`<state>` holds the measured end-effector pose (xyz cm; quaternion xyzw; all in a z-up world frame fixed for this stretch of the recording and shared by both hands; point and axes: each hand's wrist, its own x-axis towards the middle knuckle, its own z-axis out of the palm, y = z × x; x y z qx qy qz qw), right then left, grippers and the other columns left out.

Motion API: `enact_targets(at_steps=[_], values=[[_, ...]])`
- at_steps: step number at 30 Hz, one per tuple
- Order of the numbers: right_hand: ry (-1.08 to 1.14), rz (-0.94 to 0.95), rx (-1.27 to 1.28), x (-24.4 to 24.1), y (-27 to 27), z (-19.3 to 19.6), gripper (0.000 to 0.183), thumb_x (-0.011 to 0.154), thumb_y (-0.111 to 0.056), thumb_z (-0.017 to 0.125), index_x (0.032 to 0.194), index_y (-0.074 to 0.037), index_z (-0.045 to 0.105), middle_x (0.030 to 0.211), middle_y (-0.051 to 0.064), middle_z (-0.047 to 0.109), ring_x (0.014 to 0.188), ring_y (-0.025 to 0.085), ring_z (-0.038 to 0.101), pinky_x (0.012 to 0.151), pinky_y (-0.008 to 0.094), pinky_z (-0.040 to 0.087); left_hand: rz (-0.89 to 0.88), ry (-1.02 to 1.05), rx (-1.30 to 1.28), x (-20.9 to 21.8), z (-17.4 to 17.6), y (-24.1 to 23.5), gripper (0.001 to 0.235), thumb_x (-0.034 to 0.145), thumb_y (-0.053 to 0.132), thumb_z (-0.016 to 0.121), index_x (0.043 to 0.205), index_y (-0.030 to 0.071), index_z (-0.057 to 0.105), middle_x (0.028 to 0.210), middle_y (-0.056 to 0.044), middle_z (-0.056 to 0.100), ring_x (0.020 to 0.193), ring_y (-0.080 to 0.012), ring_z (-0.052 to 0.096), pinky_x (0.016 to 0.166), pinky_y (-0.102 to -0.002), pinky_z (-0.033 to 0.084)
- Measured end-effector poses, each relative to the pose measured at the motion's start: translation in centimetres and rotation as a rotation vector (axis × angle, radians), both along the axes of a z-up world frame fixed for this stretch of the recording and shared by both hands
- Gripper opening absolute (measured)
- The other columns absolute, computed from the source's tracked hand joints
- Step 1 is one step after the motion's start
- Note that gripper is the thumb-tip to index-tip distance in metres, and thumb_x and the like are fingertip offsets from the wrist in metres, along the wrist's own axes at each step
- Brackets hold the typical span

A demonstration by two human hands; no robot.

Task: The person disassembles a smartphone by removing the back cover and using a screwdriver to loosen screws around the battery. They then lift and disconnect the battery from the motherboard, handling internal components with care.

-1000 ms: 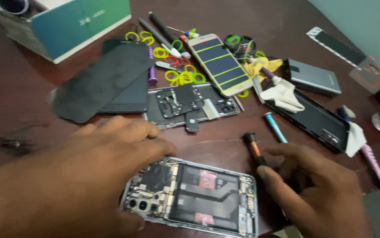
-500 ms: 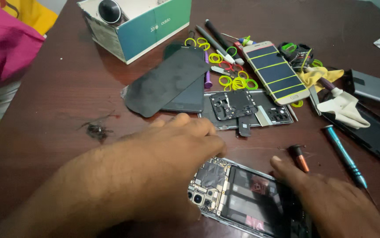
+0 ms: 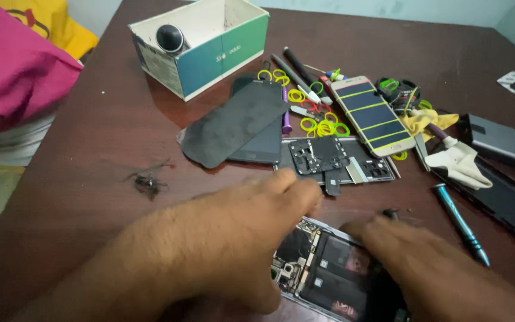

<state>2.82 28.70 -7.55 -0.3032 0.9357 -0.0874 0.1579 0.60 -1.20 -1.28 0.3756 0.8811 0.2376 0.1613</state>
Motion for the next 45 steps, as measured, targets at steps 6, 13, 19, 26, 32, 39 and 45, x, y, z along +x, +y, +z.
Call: enact_targets(at_steps=[6, 13, 19, 26, 32, 39, 45], values=[[-0.428, -0.504, 0.576, -0.5, -5.7, 4.6, 0.091, 0.086, -0.034, 0.078, 0.156, -0.034, 0.020, 0.118, 0.006, 0.071, 0.118, 0.019, 0.073, 0.101, 0.037, 0.058, 0.068, -0.312, -0.075, -0.6, 0.2, 0.1, 0.121, 0.055, 0.005, 0.080, 0.160, 0.026, 0.024, 0.142, -0.006, 0.038, 0.103, -0.0329, 0.068, 0.081, -0.042, 0.063], [0.046, -0.421, -0.372, -3.8, -7.0, 6.5, 0.095, 0.061, -0.031, 0.097, 0.137, -0.007, 0.046, 0.107, 0.012, 0.071, 0.092, 0.026, 0.071, 0.076, 0.040, 0.061, 0.089, 0.003, 0.817, -4.2, -2.4, -1.8, 0.103, 0.076, 0.004, 0.075, 0.163, 0.013, 0.022, 0.133, -0.019, 0.052, 0.113, -0.0291, 0.062, 0.094, -0.037, 0.055], [0.098, -0.343, -0.884, -8.9, -11.1, 6.7, 0.075, 0.076, -0.014, 0.084, 0.135, -0.002, 0.039, 0.113, 0.010, 0.066, 0.101, 0.015, 0.067, 0.085, 0.031, 0.060, 0.140, -0.587, 1.407, -5.5, -4.6, 0.7, 0.059, 0.099, 0.011, 0.059, 0.153, 0.004, 0.035, 0.128, -0.013, 0.064, 0.116, -0.0165, 0.064, 0.102, -0.033, 0.054], [-0.446, -0.184, -1.275, -8.4, -9.2, 2.3, 0.048, 0.094, -0.007, 0.068, 0.139, 0.001, 0.050, 0.120, 0.010, 0.068, 0.112, 0.016, 0.064, 0.096, 0.034, 0.054, 0.428, -0.673, 1.377, -5.3, -5.4, 1.2, 0.035, 0.103, 0.017, 0.052, 0.133, -0.001, 0.057, 0.114, -0.009, 0.070, 0.102, -0.0139, 0.065, 0.091, -0.034, 0.055], [-0.465, -0.515, -1.173, -10.9, -5.4, 1.6, 0.026, 0.100, -0.016, 0.064, 0.121, -0.002, 0.067, 0.085, 0.007, 0.070, 0.071, 0.014, 0.059, 0.060, 0.030, 0.047, 0.340, -0.742, 1.239, -5.2, -5.5, 1.6, 0.041, 0.097, 0.016, 0.059, 0.136, 0.001, 0.057, 0.116, -0.008, 0.072, 0.108, -0.0118, 0.067, 0.096, -0.033, 0.054], [-0.483, -0.512, -1.172, -10.7, -4.6, 1.4, 0.024, 0.101, -0.014, 0.065, 0.121, 0.000, 0.065, 0.078, 0.008, 0.069, 0.067, 0.016, 0.062, 0.055, 0.033, 0.053, 0.317, -0.897, 1.331, -5.1, -5.4, 2.1, 0.049, 0.094, 0.015, 0.058, 0.142, 0.004, 0.056, 0.117, -0.011, 0.074, 0.111, -0.0142, 0.070, 0.100, -0.035, 0.054], [-0.474, -0.354, -1.223, -10.2, -5.3, 0.8, 0.033, 0.101, -0.015, 0.064, 0.131, 0.000, 0.066, 0.085, 0.008, 0.073, 0.071, 0.012, 0.065, 0.061, 0.030, 0.055, 0.383, -0.929, 1.411, -4.7, -4.9, 2.0, 0.046, 0.096, 0.025, 0.060, 0.134, 0.000, 0.060, 0.103, -0.011, 0.073, 0.092, -0.0150, 0.073, 0.081, -0.032, 0.060]])
